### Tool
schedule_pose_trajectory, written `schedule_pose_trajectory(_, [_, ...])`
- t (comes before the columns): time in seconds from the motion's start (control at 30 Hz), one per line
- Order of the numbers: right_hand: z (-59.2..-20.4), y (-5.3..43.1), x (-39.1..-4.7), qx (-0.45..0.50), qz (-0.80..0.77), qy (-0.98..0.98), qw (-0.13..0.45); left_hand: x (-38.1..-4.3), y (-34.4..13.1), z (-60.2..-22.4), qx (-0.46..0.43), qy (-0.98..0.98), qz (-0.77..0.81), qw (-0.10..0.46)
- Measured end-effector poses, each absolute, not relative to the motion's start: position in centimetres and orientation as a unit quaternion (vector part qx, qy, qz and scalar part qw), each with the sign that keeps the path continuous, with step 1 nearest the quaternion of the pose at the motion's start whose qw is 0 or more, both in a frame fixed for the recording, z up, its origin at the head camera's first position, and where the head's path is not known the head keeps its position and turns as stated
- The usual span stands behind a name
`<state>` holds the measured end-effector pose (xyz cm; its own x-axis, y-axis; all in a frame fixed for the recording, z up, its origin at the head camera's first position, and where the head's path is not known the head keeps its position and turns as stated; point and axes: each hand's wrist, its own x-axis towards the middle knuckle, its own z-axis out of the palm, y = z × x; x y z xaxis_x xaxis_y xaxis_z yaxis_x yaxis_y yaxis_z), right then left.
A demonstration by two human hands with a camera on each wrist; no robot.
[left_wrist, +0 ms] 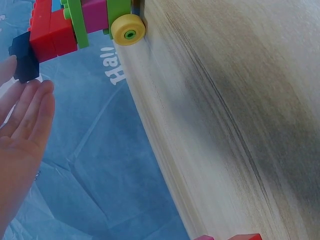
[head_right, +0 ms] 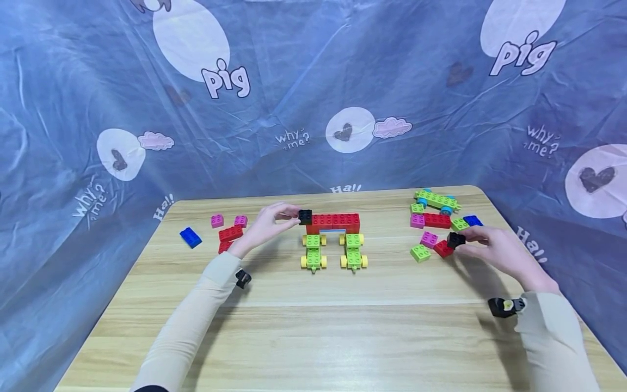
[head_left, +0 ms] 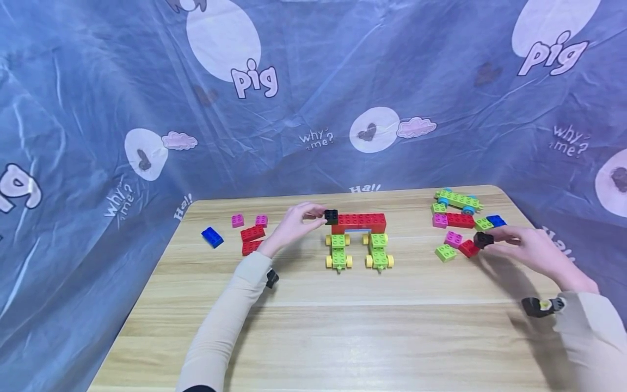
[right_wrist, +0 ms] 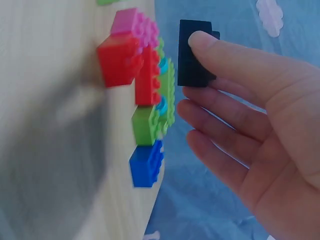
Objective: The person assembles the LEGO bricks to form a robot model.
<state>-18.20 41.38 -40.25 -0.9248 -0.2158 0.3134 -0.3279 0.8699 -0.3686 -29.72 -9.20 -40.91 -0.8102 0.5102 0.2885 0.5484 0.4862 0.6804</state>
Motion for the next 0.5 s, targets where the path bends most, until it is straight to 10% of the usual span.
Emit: schedule_pose_trajectory(0.5, [-37.9, 37.4, -20.3, 0.151, 0.195, -0.960, 0.132, -29.7, -9.2, -40.9, -0.308, -0.858, -0.410, 0.023])
